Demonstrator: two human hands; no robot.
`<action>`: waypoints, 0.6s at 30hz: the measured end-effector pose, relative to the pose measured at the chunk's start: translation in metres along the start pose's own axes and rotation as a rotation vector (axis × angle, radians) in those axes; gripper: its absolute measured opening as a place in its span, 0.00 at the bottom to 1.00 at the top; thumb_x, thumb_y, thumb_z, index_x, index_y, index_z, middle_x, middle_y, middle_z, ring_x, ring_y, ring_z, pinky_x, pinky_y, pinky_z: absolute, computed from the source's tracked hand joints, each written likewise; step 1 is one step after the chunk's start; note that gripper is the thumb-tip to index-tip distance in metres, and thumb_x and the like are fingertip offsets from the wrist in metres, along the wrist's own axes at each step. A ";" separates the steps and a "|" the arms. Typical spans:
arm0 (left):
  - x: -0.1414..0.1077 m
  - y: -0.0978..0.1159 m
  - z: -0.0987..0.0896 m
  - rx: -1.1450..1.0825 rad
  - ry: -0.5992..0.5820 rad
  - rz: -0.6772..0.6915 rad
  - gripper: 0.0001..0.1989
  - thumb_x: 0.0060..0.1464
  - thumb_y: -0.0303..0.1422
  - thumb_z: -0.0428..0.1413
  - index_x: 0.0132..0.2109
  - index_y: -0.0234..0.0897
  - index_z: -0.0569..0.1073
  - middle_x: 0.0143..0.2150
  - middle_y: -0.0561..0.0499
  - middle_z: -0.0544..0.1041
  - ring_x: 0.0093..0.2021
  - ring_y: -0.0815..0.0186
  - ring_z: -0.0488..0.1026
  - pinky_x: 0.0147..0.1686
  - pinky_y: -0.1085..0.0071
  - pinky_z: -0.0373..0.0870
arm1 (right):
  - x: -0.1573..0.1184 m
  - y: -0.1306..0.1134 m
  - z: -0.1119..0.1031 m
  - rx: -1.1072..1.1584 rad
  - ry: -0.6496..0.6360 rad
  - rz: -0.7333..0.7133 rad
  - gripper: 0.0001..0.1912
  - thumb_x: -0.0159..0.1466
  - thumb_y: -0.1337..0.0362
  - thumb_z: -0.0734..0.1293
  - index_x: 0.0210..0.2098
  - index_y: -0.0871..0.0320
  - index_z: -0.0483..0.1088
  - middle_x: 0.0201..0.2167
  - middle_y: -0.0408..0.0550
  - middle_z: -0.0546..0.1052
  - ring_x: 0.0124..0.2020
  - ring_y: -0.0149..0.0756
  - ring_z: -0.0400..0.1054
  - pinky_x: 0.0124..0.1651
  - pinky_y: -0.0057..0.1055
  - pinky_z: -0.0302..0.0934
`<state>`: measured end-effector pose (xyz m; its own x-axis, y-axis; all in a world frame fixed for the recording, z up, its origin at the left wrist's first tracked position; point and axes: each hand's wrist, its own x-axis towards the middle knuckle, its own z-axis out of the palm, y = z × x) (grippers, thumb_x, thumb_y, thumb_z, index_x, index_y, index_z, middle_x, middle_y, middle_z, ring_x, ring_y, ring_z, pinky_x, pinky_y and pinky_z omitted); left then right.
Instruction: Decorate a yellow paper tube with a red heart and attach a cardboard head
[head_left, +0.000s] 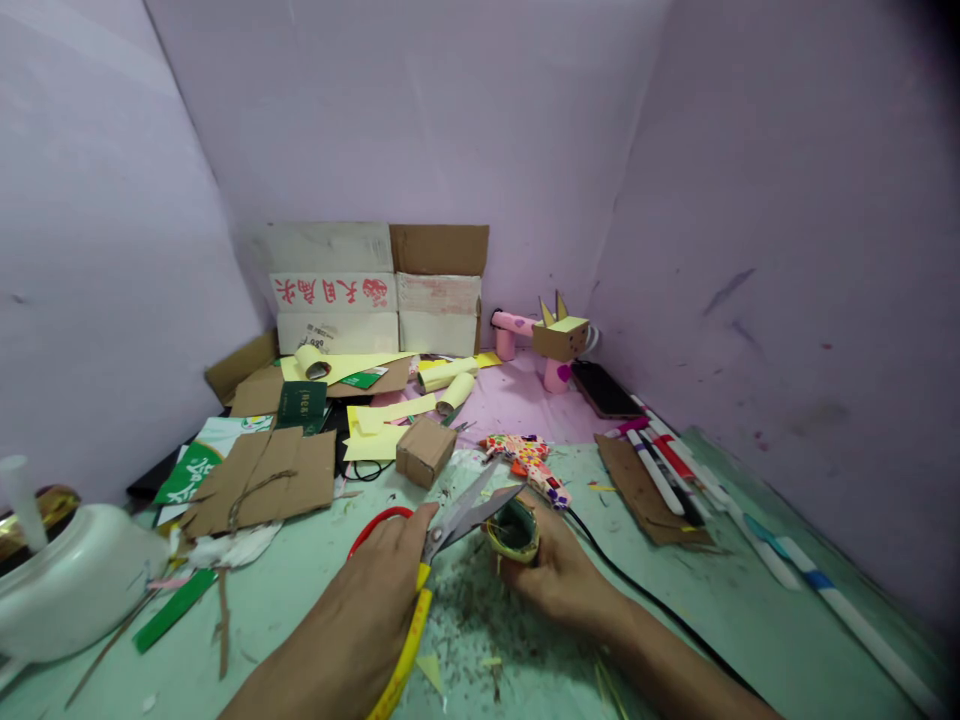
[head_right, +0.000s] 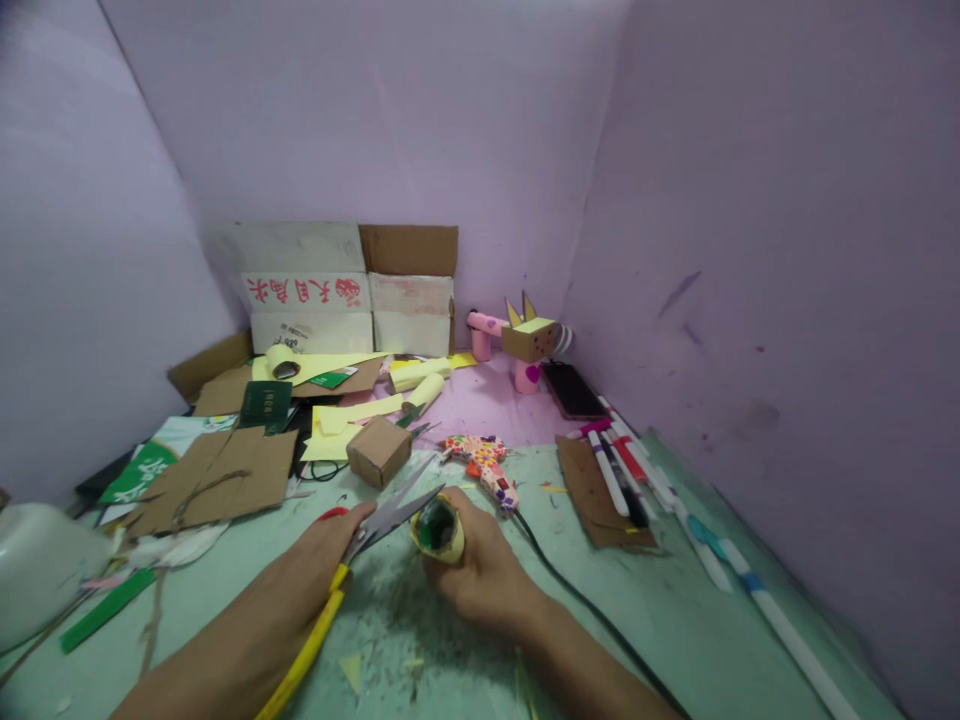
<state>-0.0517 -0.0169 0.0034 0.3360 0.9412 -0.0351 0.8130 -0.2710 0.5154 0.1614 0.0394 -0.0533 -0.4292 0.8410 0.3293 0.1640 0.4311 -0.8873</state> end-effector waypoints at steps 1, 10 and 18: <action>-0.001 0.002 -0.001 -0.001 -0.017 -0.013 0.28 0.57 0.28 0.46 0.65 0.41 0.58 0.58 0.40 0.71 0.57 0.54 0.68 0.55 0.60 0.66 | 0.000 -0.001 0.000 -0.031 0.005 -0.016 0.09 0.52 0.73 0.62 0.31 0.54 0.61 0.27 0.41 0.65 0.29 0.36 0.60 0.31 0.31 0.57; 0.001 0.011 0.001 0.019 -0.124 -0.113 0.29 0.57 0.32 0.46 0.65 0.37 0.58 0.58 0.39 0.72 0.55 0.52 0.69 0.54 0.57 0.65 | -0.002 -0.002 0.005 -0.148 0.038 -0.215 0.10 0.55 0.74 0.61 0.34 0.55 0.62 0.32 0.46 0.68 0.32 0.38 0.63 0.34 0.33 0.59; 0.002 0.000 0.015 0.077 -0.069 -0.104 0.30 0.55 0.32 0.46 0.65 0.36 0.58 0.55 0.36 0.75 0.51 0.50 0.73 0.50 0.56 0.69 | -0.004 0.005 0.010 -0.253 0.072 -0.226 0.15 0.51 0.78 0.59 0.36 0.58 0.64 0.35 0.51 0.69 0.36 0.42 0.63 0.38 0.37 0.59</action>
<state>-0.0444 -0.0175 -0.0095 0.2781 0.9495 -0.1451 0.8783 -0.1902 0.4386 0.1551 0.0350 -0.0622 -0.4176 0.7320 0.5383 0.2908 0.6690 -0.6840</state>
